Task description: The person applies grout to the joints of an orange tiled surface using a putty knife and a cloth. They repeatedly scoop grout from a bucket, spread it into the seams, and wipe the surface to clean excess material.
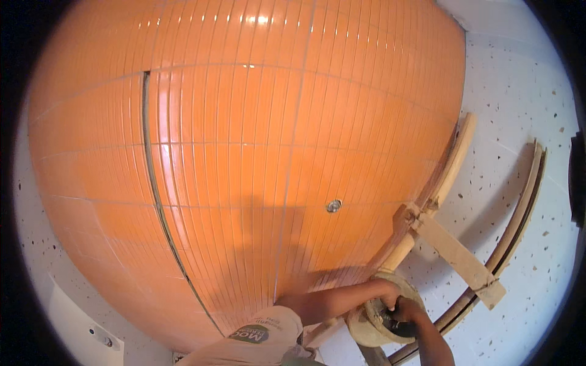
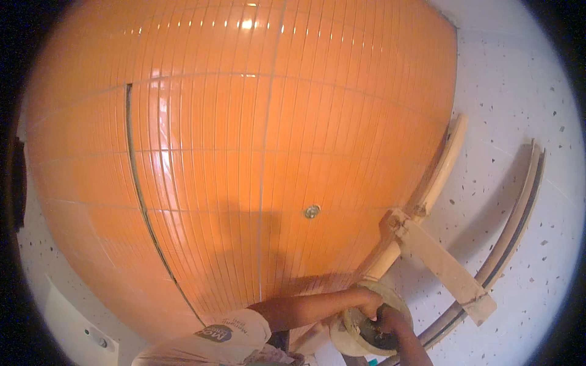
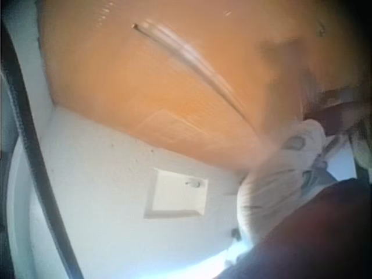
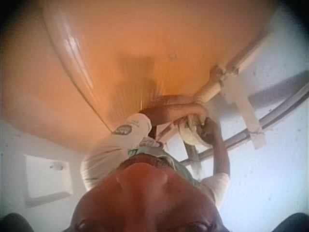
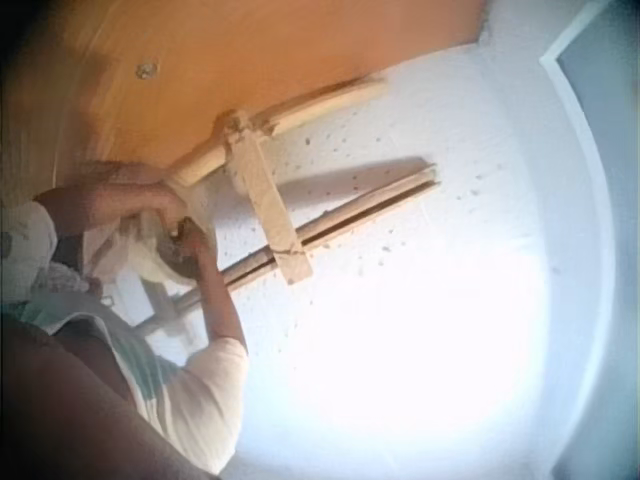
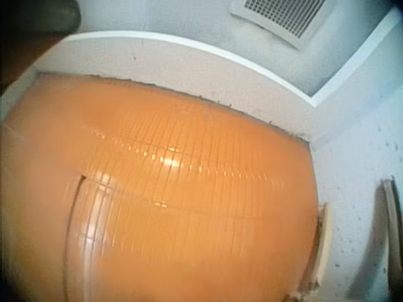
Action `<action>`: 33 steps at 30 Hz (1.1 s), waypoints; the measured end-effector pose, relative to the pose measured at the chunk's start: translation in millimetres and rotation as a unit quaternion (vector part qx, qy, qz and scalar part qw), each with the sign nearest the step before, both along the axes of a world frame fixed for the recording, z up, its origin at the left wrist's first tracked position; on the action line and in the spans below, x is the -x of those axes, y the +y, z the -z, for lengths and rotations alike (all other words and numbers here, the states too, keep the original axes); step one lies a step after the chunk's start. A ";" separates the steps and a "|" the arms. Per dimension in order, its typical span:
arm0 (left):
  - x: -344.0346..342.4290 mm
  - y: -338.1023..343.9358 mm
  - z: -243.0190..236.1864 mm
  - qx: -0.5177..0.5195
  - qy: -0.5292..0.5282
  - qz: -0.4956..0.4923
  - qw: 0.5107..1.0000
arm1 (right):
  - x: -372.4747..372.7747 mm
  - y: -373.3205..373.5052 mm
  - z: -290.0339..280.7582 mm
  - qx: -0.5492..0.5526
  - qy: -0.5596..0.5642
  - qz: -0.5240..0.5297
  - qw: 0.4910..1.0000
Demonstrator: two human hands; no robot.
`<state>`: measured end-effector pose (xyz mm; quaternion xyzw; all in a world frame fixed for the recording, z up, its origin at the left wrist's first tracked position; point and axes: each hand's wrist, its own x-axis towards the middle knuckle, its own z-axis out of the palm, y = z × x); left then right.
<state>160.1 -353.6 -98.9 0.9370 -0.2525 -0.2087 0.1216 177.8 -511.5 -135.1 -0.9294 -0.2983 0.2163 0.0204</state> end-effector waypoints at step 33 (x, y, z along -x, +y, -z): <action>81.2 91.7 6.5 0.623 -0.104 -0.186 0.753 | 44.0 -32.7 -2.8 -0.275 -0.158 0.210 0.925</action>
